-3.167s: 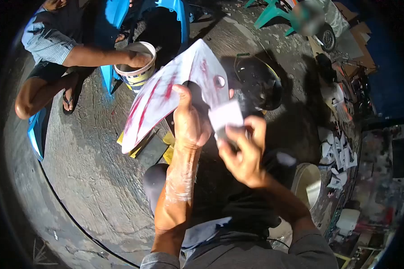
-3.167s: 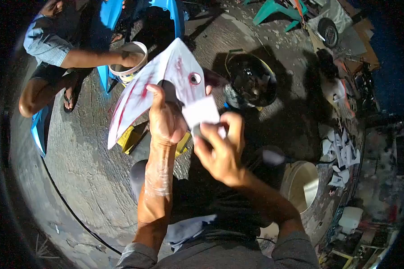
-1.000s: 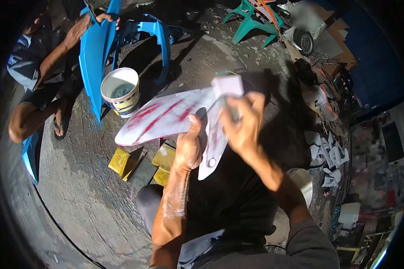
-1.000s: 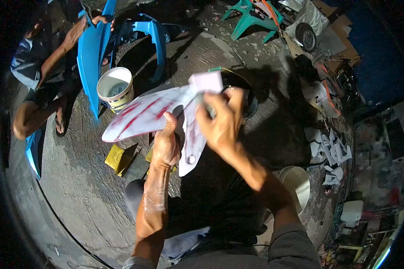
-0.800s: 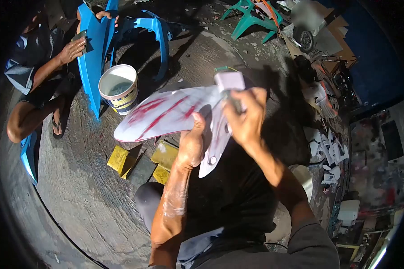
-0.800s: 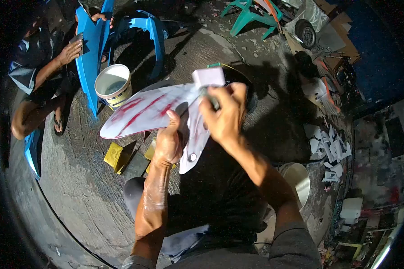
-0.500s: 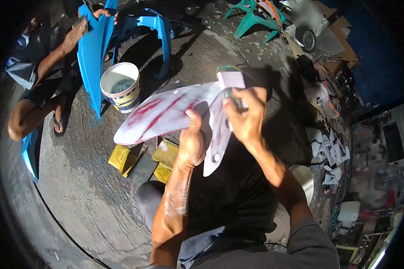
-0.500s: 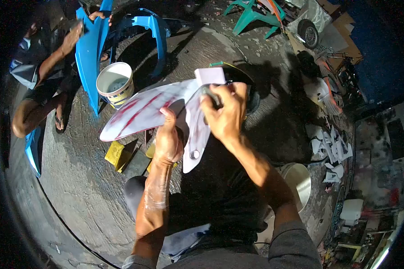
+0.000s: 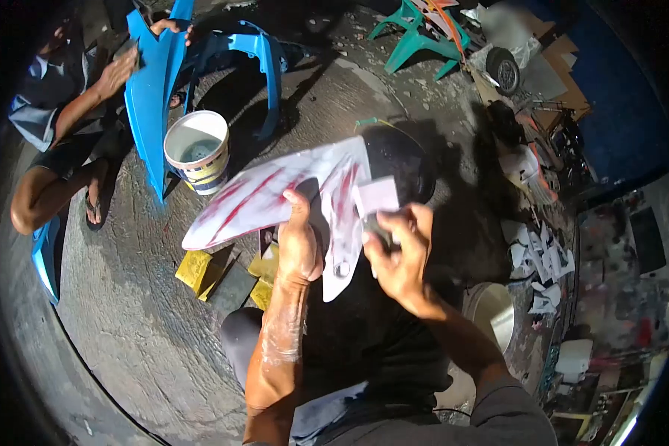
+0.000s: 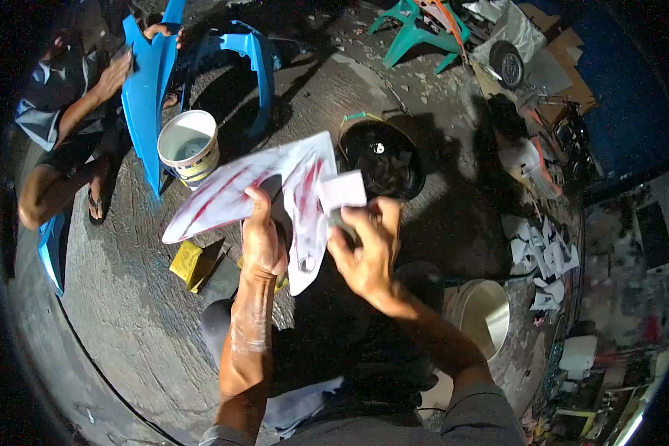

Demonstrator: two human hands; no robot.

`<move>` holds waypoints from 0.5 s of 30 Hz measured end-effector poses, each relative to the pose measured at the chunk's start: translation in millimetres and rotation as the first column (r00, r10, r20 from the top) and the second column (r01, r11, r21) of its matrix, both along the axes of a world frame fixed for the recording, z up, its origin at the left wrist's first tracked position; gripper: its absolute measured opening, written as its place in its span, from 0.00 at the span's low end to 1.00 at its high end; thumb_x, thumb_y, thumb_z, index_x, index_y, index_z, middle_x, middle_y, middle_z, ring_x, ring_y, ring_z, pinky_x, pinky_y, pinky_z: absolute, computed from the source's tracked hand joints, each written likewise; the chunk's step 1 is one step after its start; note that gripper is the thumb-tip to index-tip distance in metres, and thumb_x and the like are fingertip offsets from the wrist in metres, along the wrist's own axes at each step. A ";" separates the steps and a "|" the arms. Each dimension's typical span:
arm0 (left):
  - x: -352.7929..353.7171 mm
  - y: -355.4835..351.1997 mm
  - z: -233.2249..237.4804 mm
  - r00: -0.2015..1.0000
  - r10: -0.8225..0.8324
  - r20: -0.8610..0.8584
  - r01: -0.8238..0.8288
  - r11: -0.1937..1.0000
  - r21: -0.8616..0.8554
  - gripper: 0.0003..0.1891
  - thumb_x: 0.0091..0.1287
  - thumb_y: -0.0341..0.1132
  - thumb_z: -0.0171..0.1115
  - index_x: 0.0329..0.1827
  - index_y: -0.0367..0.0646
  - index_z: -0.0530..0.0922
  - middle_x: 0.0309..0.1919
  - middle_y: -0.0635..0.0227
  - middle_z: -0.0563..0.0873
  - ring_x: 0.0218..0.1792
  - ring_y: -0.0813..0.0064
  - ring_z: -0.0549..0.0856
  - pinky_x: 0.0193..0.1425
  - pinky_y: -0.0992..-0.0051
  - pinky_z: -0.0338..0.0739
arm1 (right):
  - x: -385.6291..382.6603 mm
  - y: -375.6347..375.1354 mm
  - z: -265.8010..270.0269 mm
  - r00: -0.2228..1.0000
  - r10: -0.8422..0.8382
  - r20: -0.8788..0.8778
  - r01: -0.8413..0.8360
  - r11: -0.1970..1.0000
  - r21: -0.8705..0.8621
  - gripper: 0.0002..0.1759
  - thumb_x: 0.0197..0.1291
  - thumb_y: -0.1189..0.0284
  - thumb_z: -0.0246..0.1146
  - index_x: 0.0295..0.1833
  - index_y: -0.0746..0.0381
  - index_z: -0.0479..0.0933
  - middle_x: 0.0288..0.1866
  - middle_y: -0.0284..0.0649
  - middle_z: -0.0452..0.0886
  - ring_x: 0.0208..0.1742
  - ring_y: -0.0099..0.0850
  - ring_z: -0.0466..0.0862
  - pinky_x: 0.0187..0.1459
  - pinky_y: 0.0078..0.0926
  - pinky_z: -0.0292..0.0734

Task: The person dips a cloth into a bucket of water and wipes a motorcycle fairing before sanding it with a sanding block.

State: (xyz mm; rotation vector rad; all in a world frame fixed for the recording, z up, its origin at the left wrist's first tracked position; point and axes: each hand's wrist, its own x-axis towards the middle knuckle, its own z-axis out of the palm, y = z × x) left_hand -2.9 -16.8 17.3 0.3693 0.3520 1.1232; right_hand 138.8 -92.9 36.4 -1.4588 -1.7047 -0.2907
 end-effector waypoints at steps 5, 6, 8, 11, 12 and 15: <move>1.3 -2.7 8.4 1.000 0.004 0.002 -0.004 1.000 -0.016 0.36 0.76 0.59 0.46 0.67 0.29 0.66 0.63 0.54 0.77 0.62 0.65 0.78 0.69 0.65 0.71 | 5.1 20.9 7.7 0.985 -0.123 -0.117 0.115 0.990 -0.076 0.15 0.47 0.75 0.72 0.42 0.65 0.79 0.45 0.50 0.72 0.44 0.42 0.74 0.43 0.39 0.71; 1.7 -0.5 4.2 0.999 0.032 0.017 -0.031 0.999 -0.028 0.34 0.75 0.58 0.47 0.66 0.32 0.68 0.62 0.56 0.78 0.62 0.66 0.79 0.69 0.65 0.72 | -1.9 4.9 4.9 0.997 -0.073 -0.037 0.070 0.994 -0.078 0.16 0.46 0.74 0.73 0.43 0.65 0.80 0.45 0.50 0.72 0.45 0.42 0.74 0.45 0.38 0.72; 2.5 -0.2 -4.6 0.996 0.076 0.044 -0.073 0.996 -0.060 0.33 0.75 0.58 0.48 0.66 0.34 0.69 0.61 0.58 0.79 0.61 0.66 0.79 0.69 0.64 0.72 | -18.4 -15.4 -3.1 1.000 0.021 -0.007 -0.021 0.996 -0.089 0.17 0.44 0.77 0.73 0.43 0.65 0.79 0.44 0.46 0.70 0.41 0.38 0.75 0.41 0.35 0.72; 9.8 -1.6 -12.3 0.991 0.092 0.097 -0.085 0.994 -0.070 0.33 0.76 0.58 0.48 0.66 0.34 0.69 0.62 0.58 0.78 0.61 0.66 0.79 0.70 0.64 0.71 | -0.6 15.8 1.2 0.994 -0.110 -0.001 0.110 0.991 -0.072 0.15 0.46 0.78 0.72 0.42 0.65 0.79 0.42 0.46 0.72 0.39 0.39 0.76 0.37 0.35 0.72; 7.2 -2.2 -12.4 0.993 0.078 0.093 -0.071 0.994 -0.081 0.33 0.76 0.58 0.48 0.66 0.34 0.69 0.62 0.58 0.78 0.62 0.66 0.79 0.70 0.64 0.70 | 1.1 24.5 1.1 0.988 -0.157 0.003 0.157 0.987 -0.029 0.15 0.47 0.79 0.72 0.42 0.65 0.79 0.42 0.46 0.72 0.38 0.39 0.76 0.37 0.36 0.72; 3.2 1.5 -9.7 0.993 0.108 0.044 -0.101 0.986 -0.135 0.32 0.75 0.57 0.50 0.65 0.34 0.70 0.61 0.59 0.78 0.62 0.67 0.78 0.70 0.65 0.70 | -22.1 -15.8 -2.0 1.000 0.005 0.017 -0.003 0.993 -0.117 0.15 0.46 0.79 0.72 0.43 0.65 0.80 0.43 0.46 0.71 0.37 0.38 0.76 0.37 0.36 0.73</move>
